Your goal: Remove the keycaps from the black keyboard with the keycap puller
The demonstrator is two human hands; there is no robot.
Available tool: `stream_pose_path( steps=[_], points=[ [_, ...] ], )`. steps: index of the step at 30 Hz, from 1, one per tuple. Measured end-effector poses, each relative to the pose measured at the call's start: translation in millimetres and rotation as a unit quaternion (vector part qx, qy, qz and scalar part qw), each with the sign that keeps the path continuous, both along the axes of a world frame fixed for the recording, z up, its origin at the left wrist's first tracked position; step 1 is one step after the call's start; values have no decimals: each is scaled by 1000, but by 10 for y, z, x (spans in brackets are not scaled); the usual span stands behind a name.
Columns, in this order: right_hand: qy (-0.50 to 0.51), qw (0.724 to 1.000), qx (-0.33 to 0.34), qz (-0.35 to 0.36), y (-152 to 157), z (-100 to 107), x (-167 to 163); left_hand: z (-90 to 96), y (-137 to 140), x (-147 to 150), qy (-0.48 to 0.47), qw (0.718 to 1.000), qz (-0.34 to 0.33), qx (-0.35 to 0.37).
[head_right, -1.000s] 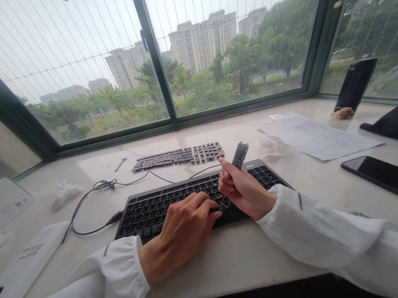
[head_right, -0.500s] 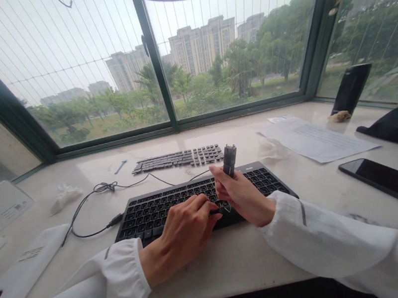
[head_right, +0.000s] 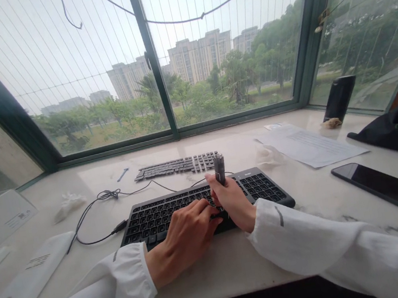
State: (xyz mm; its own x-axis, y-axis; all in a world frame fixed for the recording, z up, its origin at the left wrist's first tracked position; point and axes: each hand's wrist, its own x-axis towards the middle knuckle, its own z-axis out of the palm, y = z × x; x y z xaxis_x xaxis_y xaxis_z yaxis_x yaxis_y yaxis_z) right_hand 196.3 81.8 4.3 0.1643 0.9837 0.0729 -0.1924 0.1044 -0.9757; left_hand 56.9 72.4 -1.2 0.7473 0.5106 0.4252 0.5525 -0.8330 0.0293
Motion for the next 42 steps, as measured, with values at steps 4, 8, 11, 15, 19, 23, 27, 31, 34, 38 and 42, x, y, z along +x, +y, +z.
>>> stream_pose_path(
  steps=[4,8,11,15,19,23,27,31,34,38,42],
  points=[
    [49,998,25,-20,-36,-8,-22,10,-5,-6,0,1000,8,-13],
    [-43,995,94,0,-90,-43,-28,34,-5,-33,-9,999,23,-39],
    [-163,974,160,-5,-134,-87,-17,57,4,-60,-29,997,27,-68],
    [-237,951,196,-42,-195,-121,-5,79,27,-63,-54,991,45,-110],
    [-305,928,211,-20,-255,-131,-5,86,57,-34,-71,984,71,-148],
    [-340,914,219,4,-286,-126,-13,91,67,-22,-67,982,89,-152],
    [-358,905,229,0,-292,-120,-16,94,64,-25,-58,984,85,-145],
    [-388,886,255,9,-287,-157,4,100,65,-33,-55,983,79,-154],
    [-414,869,271,16,-281,-196,24,115,61,-38,-43,982,78,-166],
    [-413,867,278,9,-287,-199,28,125,58,-40,-33,982,76,-169],
    [-424,861,281,9,-292,-197,28,111,63,-36,-42,983,65,-165]
  ],
)
